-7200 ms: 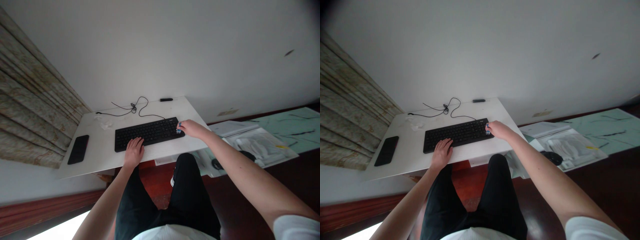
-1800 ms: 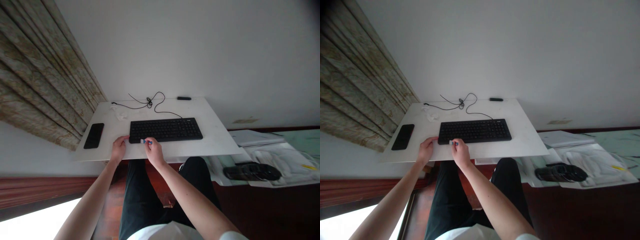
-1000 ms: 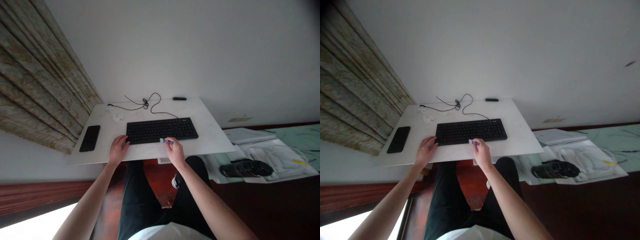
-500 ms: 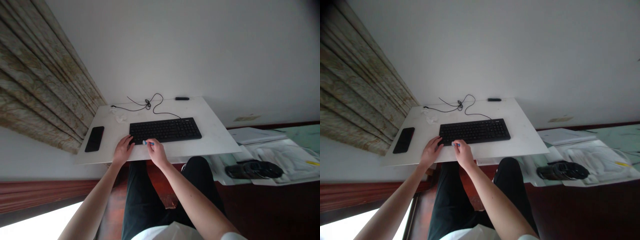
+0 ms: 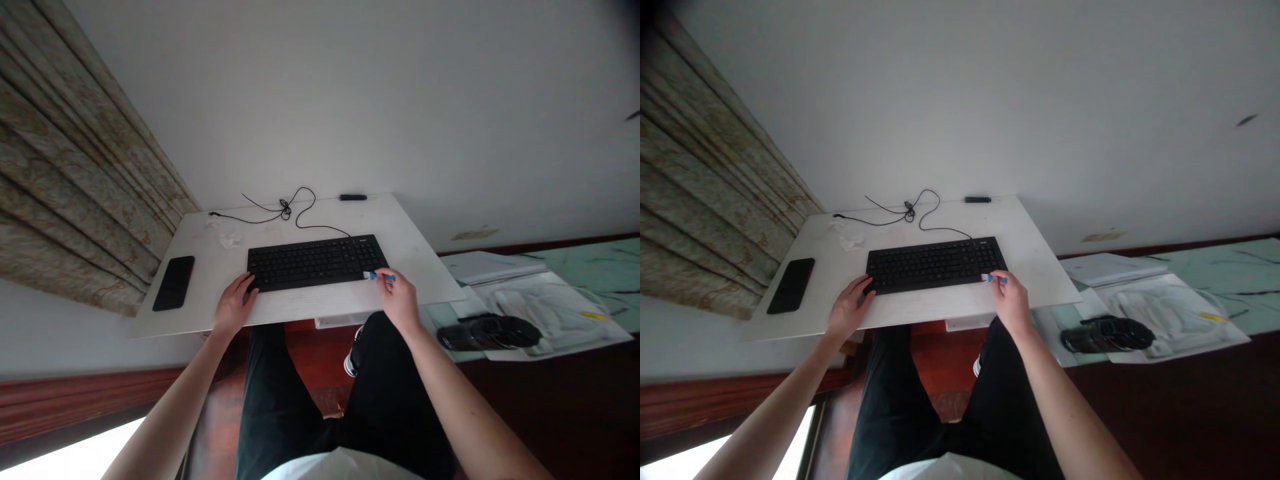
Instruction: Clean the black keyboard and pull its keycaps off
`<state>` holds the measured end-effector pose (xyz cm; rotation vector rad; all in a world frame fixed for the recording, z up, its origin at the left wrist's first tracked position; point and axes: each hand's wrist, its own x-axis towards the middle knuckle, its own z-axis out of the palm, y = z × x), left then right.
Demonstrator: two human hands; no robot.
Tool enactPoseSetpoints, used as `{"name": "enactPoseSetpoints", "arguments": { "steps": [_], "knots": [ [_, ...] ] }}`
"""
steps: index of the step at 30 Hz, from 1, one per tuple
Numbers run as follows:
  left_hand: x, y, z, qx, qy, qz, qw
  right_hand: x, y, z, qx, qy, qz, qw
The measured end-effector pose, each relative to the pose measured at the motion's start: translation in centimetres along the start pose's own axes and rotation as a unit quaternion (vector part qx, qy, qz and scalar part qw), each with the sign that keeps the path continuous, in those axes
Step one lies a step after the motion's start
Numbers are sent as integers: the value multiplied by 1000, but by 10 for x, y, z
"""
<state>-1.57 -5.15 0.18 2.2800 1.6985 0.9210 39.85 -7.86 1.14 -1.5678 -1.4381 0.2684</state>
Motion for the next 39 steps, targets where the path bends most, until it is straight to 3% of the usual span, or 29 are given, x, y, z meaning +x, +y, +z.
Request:
{"name": "enactPoseSetpoints", "arguments": {
  "steps": [3,6,9,14,17,19,22,28,32,35,39],
  "knots": [
    [0,1,1,5,1,0,1000,7,12,-19,-27,31,15,999],
    [0,2,1,8,3,1,1000,2,2,-9,19,53,25,998],
    [1,2,1,8,2,0,1000,-14,-28,32,109,16,23,994],
    [1,1,-2,-2,-9,-10,1000,-41,-91,111,192,-118,-33,974],
    [2,0,-4,-7,-15,-13,1000,-44,-108,132,171,-129,-57,975],
    [2,0,-5,-9,-16,-14,1000,-41,-105,129,149,-117,-64,980],
    [2,1,-4,-12,-16,-15,1000,-30,-81,105,110,-93,-72,987],
    [1,0,-1,-7,-4,-11,1000,1,-3,11,-14,4,-41,999],
    [1,0,0,-3,0,-5,1000,14,22,-31,-56,76,4,996],
    [1,1,0,2,0,-4,1000,9,15,-25,-18,82,23,996],
    [1,4,-2,3,1,-7,1000,-12,-18,24,95,10,11,995]
  ]
}}
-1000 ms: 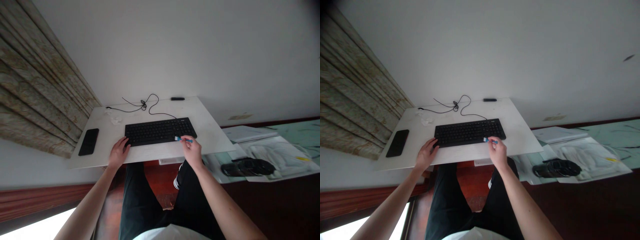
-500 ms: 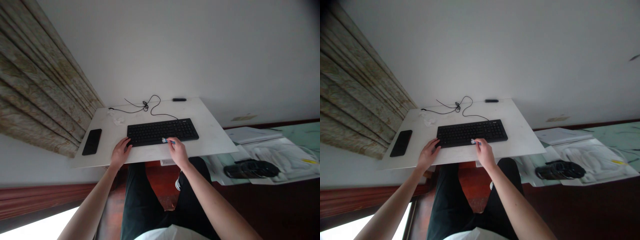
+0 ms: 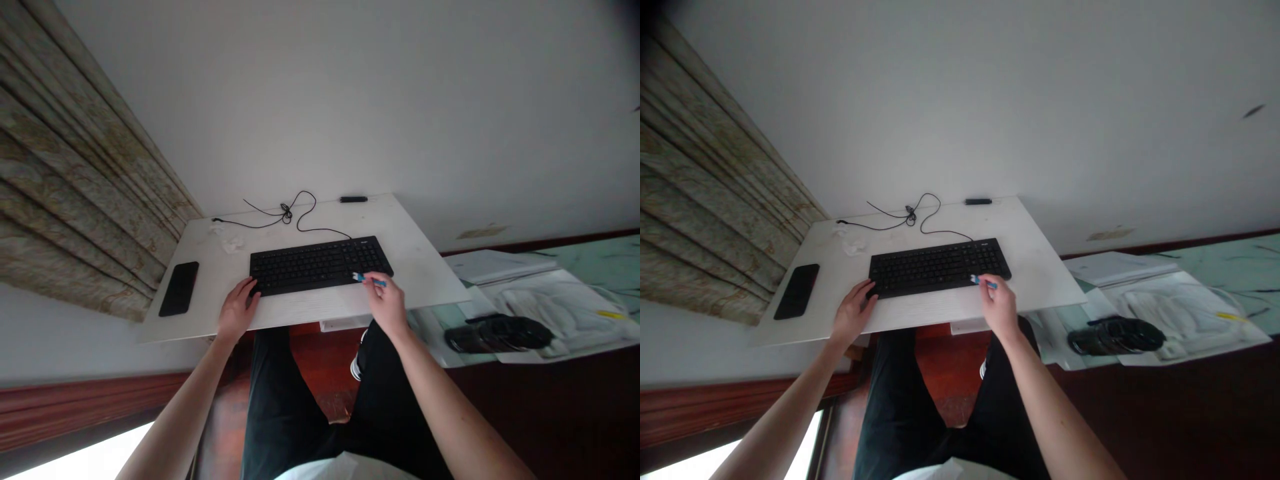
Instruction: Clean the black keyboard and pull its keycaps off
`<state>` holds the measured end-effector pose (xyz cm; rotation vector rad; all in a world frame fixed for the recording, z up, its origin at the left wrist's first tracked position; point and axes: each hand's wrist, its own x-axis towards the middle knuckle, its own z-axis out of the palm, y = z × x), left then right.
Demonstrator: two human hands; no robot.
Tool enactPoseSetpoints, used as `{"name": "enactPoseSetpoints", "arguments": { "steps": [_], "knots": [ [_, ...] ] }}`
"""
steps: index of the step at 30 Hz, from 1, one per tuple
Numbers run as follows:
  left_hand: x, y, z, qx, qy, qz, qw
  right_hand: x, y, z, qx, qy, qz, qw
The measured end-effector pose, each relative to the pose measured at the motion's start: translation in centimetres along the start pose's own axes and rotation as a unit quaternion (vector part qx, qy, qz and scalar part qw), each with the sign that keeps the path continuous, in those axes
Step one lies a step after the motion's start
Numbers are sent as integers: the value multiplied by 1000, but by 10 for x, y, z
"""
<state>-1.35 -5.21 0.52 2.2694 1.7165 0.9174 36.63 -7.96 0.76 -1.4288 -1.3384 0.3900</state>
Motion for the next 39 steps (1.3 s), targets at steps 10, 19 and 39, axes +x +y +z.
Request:
{"name": "enactPoseSetpoints", "arguments": {
  "steps": [10,19,39],
  "knots": [
    [1,0,-2,-4,-9,-4,1000,-35,-64,103,99,-181,-56,977],
    [0,-2,-2,-7,-8,-10,1000,-14,-25,51,2,-103,-44,994],
    [0,-3,0,6,0,8,1000,-26,-41,79,196,-151,65,967]
  ]
}}
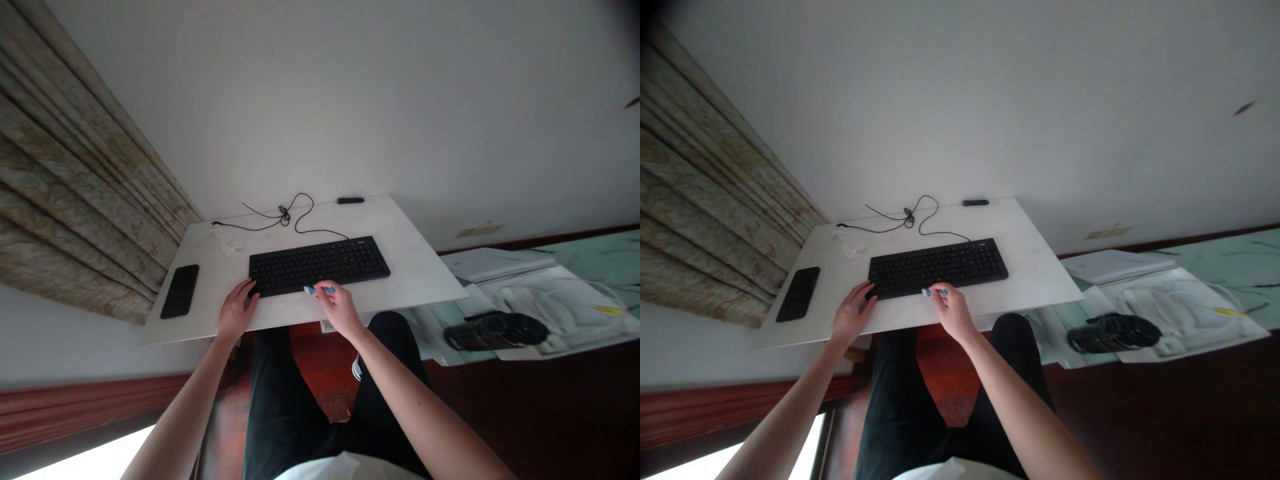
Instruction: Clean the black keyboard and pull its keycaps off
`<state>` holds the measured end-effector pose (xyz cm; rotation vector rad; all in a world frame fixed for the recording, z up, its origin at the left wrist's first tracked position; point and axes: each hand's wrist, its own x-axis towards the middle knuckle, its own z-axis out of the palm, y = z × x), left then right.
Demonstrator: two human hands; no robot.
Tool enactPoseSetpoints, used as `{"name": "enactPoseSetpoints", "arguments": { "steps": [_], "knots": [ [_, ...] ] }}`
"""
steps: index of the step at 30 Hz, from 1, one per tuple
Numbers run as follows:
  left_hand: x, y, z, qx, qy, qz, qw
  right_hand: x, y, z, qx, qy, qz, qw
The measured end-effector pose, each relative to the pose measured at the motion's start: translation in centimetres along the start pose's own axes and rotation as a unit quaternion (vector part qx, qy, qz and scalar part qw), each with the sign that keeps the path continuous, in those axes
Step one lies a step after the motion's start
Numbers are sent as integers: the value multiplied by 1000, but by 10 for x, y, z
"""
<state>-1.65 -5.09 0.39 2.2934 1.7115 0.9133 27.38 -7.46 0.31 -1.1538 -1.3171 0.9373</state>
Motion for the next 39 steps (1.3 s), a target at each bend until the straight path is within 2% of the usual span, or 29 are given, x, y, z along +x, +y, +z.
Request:
{"name": "enactPoseSetpoints", "arguments": {
  "steps": [2,4,6,8,12,17,24,27,29,31,35,37,39],
  "knots": [
    [1,0,-1,-2,-1,-1,1000,2,-2,26,9,-18,-9,1000],
    [1,0,-1,-4,-3,0,1000,6,-4,39,0,-19,-18,1000],
    [1,0,-1,-5,-4,0,1000,9,-5,42,-25,-15,-29,999],
    [1,0,-1,-7,-2,-1,1000,10,-6,35,-54,-1,-38,998],
    [1,1,-1,-10,1,-4,1000,11,-4,1,-100,38,-41,993],
    [0,0,0,-8,-1,-7,1000,11,0,-59,-177,72,-47,980],
    [0,0,1,-5,-5,-8,1000,6,1,-147,-332,122,-65,933],
    [0,1,1,-1,-4,-10,1000,7,-5,-163,-361,167,-70,915],
    [0,1,1,1,-3,-11,1000,6,-10,-152,-340,193,-73,917],
    [0,1,1,2,-2,-11,1000,5,-15,-122,-295,186,-79,934],
    [0,0,1,-4,-2,-12,1000,-2,-19,-29,-190,72,-84,976],
    [0,0,0,-8,-6,-15,1000,-4,-21,15,-167,25,-85,982],
    [0,1,-1,-10,-10,-17,1000,-4,-24,46,-162,2,-90,983]
  ]
}}
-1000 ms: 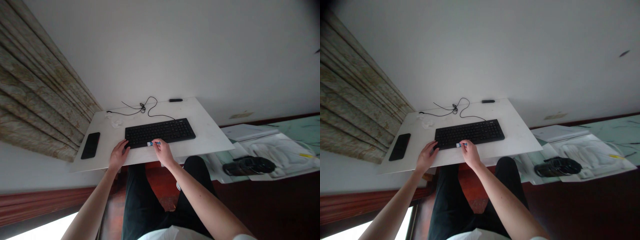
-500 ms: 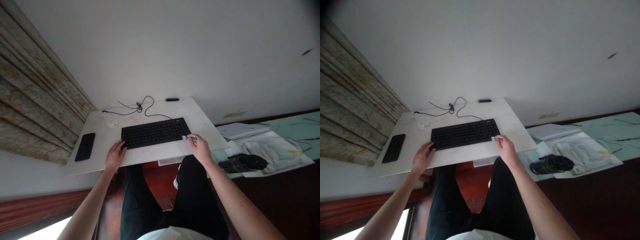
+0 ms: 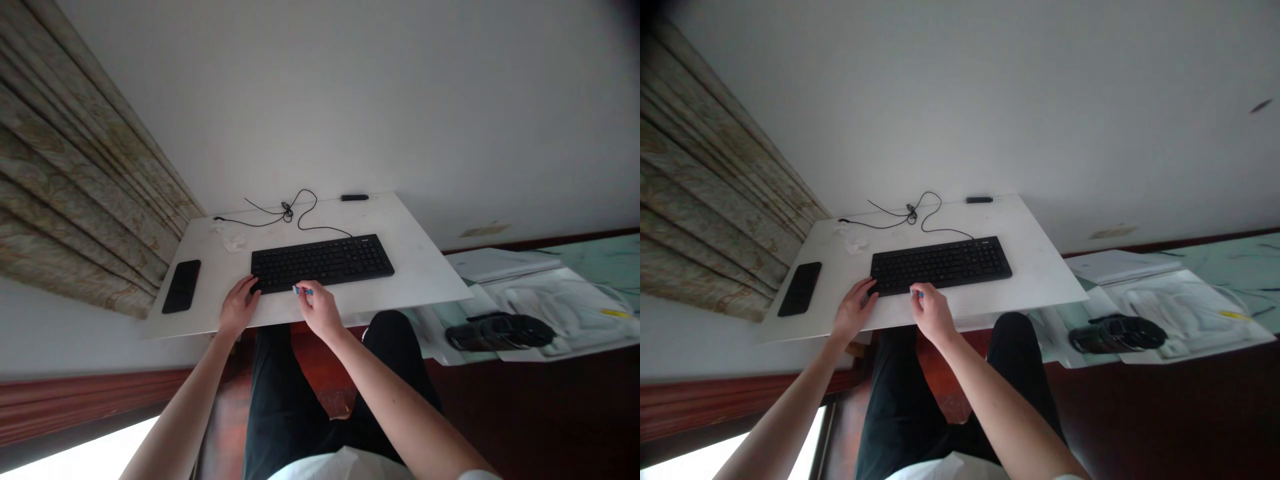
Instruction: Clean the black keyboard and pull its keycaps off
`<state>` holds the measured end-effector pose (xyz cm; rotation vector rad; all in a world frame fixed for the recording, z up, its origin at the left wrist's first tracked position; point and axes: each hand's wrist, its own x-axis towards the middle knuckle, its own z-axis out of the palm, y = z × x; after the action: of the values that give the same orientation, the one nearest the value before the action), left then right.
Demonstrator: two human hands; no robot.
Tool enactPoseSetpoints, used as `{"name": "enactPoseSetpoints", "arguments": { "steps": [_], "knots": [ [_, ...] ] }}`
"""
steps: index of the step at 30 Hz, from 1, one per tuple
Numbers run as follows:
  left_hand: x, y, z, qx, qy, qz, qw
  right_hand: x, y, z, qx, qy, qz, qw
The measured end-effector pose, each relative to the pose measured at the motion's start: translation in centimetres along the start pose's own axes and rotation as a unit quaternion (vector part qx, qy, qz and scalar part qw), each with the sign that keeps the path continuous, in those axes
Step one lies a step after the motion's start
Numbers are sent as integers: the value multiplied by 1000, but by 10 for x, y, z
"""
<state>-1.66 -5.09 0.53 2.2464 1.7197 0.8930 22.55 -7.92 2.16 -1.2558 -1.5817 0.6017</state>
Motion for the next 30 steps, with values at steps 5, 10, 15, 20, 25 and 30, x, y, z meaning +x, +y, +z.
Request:
{"name": "enactPoseSetpoints", "arguments": {
  "steps": [5,10,15,20,25,30],
  "knots": [
    [0,0,0,-5,5,6,1000,7,-7,18,-43,-27,-17,999],
    [0,-2,1,-12,10,5,1000,7,9,-9,-100,-11,-32,994],
    [-1,-2,2,-13,10,0,1000,4,30,-52,-143,4,-39,989],
    [-1,-2,1,-13,9,1,1000,2,54,-106,-194,24,-53,979],
    [-1,-2,1,-11,7,4,1000,1,84,-175,-266,67,-35,961],
    [-1,-1,2,-5,13,5,1000,5,92,-206,-290,157,11,944]
  ]
}}
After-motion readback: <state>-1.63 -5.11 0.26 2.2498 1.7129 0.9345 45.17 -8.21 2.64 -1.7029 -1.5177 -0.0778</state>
